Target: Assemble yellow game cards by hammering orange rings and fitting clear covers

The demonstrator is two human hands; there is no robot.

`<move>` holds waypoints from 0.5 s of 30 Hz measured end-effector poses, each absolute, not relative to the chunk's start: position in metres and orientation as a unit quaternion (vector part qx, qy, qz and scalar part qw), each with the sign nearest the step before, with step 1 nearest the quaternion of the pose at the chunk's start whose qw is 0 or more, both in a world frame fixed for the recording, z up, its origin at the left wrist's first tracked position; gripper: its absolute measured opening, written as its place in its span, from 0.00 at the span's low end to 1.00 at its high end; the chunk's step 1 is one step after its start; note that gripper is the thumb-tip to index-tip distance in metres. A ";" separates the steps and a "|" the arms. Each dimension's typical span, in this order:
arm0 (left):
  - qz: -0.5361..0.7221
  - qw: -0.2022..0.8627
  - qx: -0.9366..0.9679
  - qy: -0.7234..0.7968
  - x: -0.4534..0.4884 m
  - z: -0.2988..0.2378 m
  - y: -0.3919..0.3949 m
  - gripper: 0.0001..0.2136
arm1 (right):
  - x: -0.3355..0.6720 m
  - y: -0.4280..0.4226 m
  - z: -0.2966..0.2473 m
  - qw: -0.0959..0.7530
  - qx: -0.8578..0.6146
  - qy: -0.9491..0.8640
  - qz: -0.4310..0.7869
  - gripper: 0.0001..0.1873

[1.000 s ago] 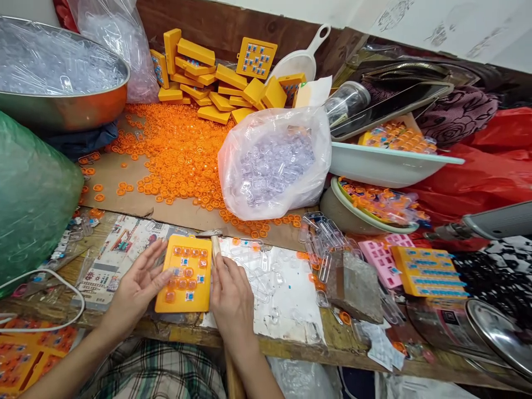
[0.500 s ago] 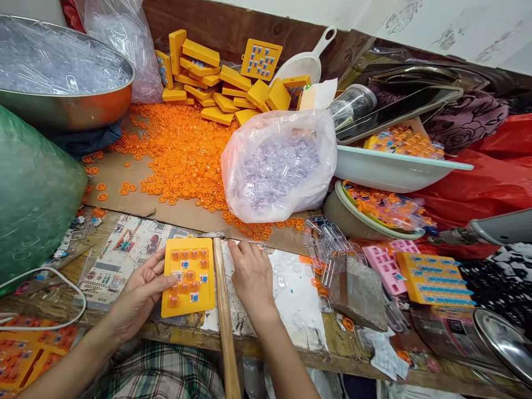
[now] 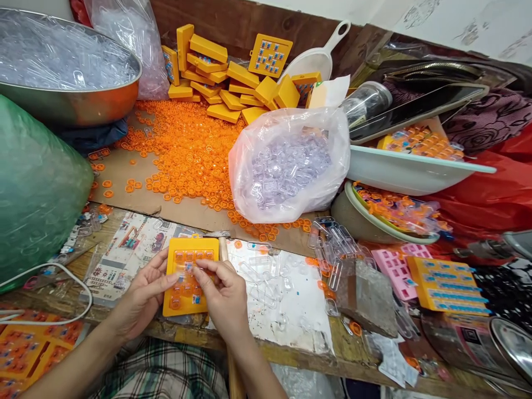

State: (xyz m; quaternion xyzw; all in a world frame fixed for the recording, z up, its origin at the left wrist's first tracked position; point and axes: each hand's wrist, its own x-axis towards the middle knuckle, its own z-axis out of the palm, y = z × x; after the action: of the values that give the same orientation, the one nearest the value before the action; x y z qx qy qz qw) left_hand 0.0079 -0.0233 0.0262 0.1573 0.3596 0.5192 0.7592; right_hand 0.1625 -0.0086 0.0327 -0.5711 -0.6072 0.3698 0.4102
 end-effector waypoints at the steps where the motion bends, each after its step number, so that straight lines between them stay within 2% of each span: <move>1: 0.521 0.760 0.158 0.355 0.009 0.026 -0.024 0.32 | 0.162 -0.009 0.033 0.412 -0.568 -0.611 0.366 0.09; 5: 0.527 0.753 0.164 0.359 0.016 0.025 -0.024 0.38 | 0.160 -0.011 0.035 0.424 -0.549 -0.636 0.337 0.06; 11: 0.554 0.712 0.177 0.393 0.026 0.026 -0.024 0.31 | 0.153 -0.022 0.032 0.472 -0.538 -0.654 0.244 0.11; 15: 0.561 0.694 0.192 0.408 0.030 0.026 -0.025 0.30 | 0.149 -0.031 0.028 0.512 -0.542 -0.638 0.191 0.13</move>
State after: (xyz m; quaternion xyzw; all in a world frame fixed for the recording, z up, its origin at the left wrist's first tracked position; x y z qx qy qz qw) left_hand 0.0301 -0.0247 0.0258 0.1921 0.4084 0.5607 0.6942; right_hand 0.1494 -0.0306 0.0284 -0.5423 -0.6384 0.1906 0.5118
